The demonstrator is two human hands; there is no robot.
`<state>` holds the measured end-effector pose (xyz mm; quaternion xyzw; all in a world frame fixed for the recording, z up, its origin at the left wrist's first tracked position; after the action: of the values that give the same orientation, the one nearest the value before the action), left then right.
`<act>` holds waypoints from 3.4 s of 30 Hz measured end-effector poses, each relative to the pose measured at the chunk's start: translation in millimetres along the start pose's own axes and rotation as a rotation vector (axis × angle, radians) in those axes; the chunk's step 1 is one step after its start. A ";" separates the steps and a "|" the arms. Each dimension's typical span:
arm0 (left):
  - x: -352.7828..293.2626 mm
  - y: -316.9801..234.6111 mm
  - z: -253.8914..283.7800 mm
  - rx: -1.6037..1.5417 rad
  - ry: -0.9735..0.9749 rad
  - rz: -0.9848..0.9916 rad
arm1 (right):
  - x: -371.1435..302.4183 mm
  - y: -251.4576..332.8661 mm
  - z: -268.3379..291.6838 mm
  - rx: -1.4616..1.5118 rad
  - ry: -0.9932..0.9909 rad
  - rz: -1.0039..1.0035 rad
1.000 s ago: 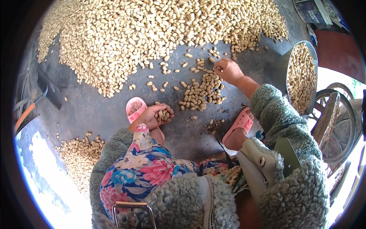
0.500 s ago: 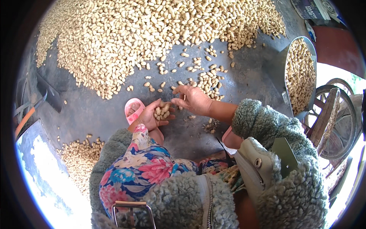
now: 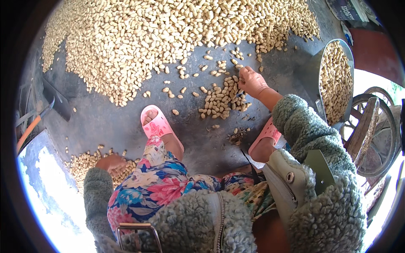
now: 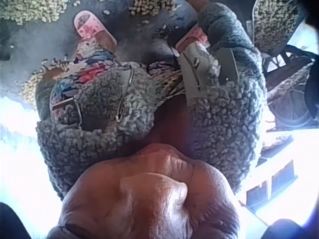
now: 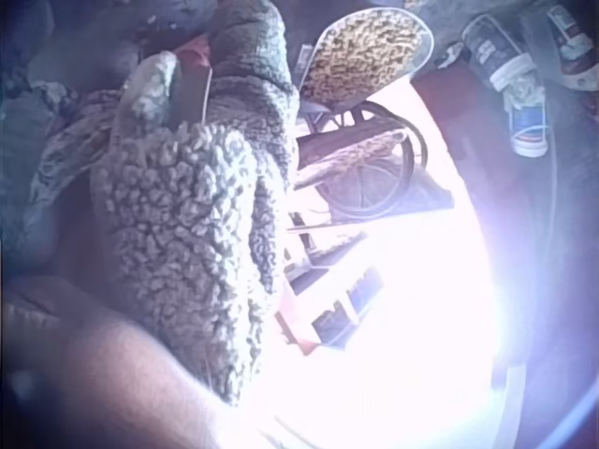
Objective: The person sits on the floor and sorts peanuts by hand, picking individual nuts from a large pile and placing them into a metal bowl. The person repeatedly gathers peanuts from the floor and transfers them into the bowl.
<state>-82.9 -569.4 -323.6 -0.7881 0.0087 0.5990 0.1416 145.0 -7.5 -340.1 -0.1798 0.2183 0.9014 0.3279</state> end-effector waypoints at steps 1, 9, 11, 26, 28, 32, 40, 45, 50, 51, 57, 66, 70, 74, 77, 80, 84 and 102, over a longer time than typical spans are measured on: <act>-5.8 20.4 -2.3 0.175 0.048 0.066 | -1.1 -1.2 2.4 0.025 0.000 -0.024; -5.8 32.5 14.8 0.914 -0.066 0.304 | 6.5 3.3 -0.3 0.060 -0.087 -0.080; 13.7 -7.0 28.8 0.887 -0.278 0.239 | 13.1 -4.6 -1.3 0.108 0.013 -0.137; 80.9 -283.7 3.6 -0.225 -0.447 -0.703 | 5.0 7.7 -10.9 0.067 0.086 -0.149; 94.3 -281.9 -1.5 -0.268 -0.392 -0.691 | 3.4 11.2 -18.0 0.077 0.104 -0.134; 106.5 -277.9 -18.2 -0.467 -0.221 -0.657 | 1.5 12.7 -17.4 0.195 0.205 -0.179; 116.1 -278.5 -41.6 -0.700 -0.005 -0.598 | -7.8 24.0 -20.9 0.379 0.183 -0.236; 119.0 -265.5 -41.7 -0.761 0.018 -0.601 | 1.1 19.8 -8.4 0.096 0.046 -0.113; 118.9 -272.3 -46.9 -0.759 0.061 -0.585 | 14.4 34.0 -48.3 -0.354 0.082 0.124; 120.4 -271.7 -47.9 -0.771 0.074 -0.587 | 6.6 42.5 -50.5 -0.331 0.169 0.070; 113.3 -282.8 -51.3 -1.165 0.230 -0.607 | -48.5 141.7 -16.7 0.263 0.222 0.095; 117.5 -262.9 -49.5 -1.205 0.342 -0.631 | 18.8 17.1 4.2 -0.147 -0.190 0.033; 104.9 -271.5 -44.3 -1.106 0.199 -0.705 | 21.4 -8.8 4.5 -0.027 -0.174 -0.002; 109.3 -268.2 -47.3 -1.066 0.230 -0.670 | 19.0 -26.0 20.4 0.124 -0.208 -0.131; 109.8 -269.5 -47.9 -1.036 0.229 -0.676 | 23.4 -31.6 24.3 0.119 -0.235 -0.161; 111.2 -268.9 -47.7 -1.021 0.199 -0.657 | 26.2 -50.5 26.8 0.271 -0.259 -0.274; 113.7 -266.1 -48.1 -1.032 0.204 -0.665 | 15.2 -93.6 48.6 0.349 -0.536 -0.388; 114.7 -265.4 -47.6 -1.180 0.250 -0.640 | -48.3 135.3 -14.4 0.618 0.184 0.201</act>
<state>42.9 -307.9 -364.2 -0.7604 -0.5365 0.3366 -0.1438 91.8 -133.0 -292.3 -0.1303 0.5266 0.8003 0.2553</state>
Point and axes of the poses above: each hand's wrist, its own x-axis towards the middle knuckle, its own z-axis out of the back of the hand, y = z × x, the point moved 8 cm from there along x, towards the middle knuckle, and after that the axes turned 8 degrees about -z, right-handed, at the moved point
